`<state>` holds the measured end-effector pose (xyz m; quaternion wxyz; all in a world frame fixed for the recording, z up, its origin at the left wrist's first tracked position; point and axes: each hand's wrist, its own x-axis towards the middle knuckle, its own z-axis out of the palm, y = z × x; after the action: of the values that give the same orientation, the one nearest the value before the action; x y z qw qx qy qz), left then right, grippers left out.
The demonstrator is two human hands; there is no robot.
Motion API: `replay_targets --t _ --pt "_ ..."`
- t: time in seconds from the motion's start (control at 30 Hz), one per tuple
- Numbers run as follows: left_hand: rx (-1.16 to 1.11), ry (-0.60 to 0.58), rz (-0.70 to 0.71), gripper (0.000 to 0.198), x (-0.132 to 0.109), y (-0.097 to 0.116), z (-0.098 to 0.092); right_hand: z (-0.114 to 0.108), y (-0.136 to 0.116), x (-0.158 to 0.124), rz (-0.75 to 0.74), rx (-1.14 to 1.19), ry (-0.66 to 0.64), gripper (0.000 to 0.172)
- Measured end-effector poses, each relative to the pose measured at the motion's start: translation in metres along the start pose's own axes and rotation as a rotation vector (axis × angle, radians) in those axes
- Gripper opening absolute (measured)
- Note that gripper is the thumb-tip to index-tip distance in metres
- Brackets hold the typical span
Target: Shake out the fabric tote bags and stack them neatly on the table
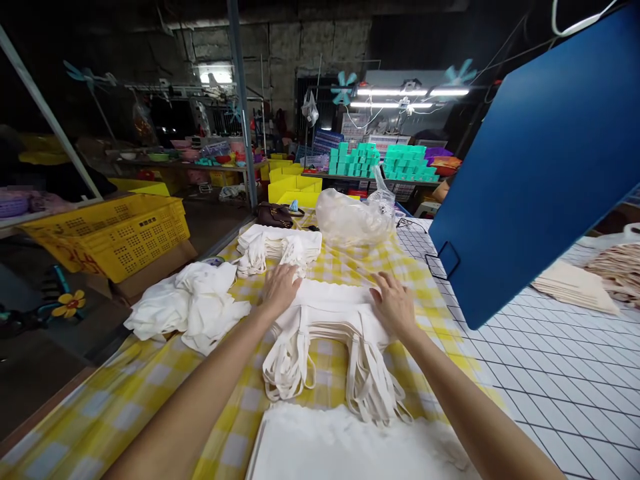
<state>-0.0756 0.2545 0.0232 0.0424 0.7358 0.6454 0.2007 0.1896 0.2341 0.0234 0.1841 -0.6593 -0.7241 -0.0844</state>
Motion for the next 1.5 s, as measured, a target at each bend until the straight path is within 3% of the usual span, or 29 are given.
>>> replay_targets --t 0.07,0.13,0.23,0.33,0.4,0.47,0.57,0.67,0.77,0.83,0.97,1.1,1.23,1.5 --pt "-0.080 -0.184 0.102 0.039 0.000 -0.003 0.006 0.009 0.005 0.000 -0.135 0.065 -0.156 0.038" --pt "-0.096 -0.345 0.141 0.041 0.001 -0.007 0.010 0.017 0.009 0.001 -0.159 0.103 -0.291 0.039" --pt "-0.059 -0.451 0.146 0.045 0.004 -0.008 0.009 0.018 0.009 0.000 -0.104 0.116 -0.325 0.041" --pt "0.021 -0.363 0.130 0.044 -0.002 -0.001 -0.003 -0.001 0.002 -0.010 -0.050 0.140 -0.290 0.045" --pt "0.037 -0.171 0.179 0.046 -0.021 0.007 -0.015 -0.024 -0.001 -0.029 -0.002 0.201 -0.176 0.046" --pt "-0.003 -0.048 0.257 0.047 -0.054 0.016 -0.029 -0.052 -0.003 -0.060 -0.017 0.309 -0.080 0.042" --pt "-0.128 -0.047 0.406 0.042 -0.127 0.027 -0.049 -0.096 -0.004 -0.128 -0.024 0.398 -0.077 0.033" --pt "-0.244 -0.043 0.478 0.034 -0.205 0.039 -0.060 -0.127 -0.008 -0.207 0.098 0.436 -0.100 0.027" --pt "-0.271 -0.043 0.503 0.023 -0.265 0.059 -0.058 -0.136 -0.021 -0.276 0.267 0.473 -0.173 0.025" --pt "-0.218 -0.021 0.455 0.017 -0.294 0.074 -0.053 -0.133 -0.036 -0.308 0.289 0.442 -0.246 0.029" --pt "0.024 0.058 0.261 0.025 -0.335 0.098 -0.040 -0.121 -0.071 -0.335 0.288 0.179 -0.262 0.039" --pt "0.132 0.018 0.130 0.035 -0.354 0.103 -0.032 -0.117 -0.095 -0.330 0.291 -0.035 -0.377 0.036" --pt "0.009 -0.108 0.016 0.033 -0.354 0.102 -0.039 -0.122 -0.101 -0.325 0.323 -0.114 -0.423 0.031" --pt "-0.352 -0.298 -0.038 0.022 -0.327 0.084 -0.069 -0.131 -0.068 -0.318 0.248 0.110 -0.310 0.028"
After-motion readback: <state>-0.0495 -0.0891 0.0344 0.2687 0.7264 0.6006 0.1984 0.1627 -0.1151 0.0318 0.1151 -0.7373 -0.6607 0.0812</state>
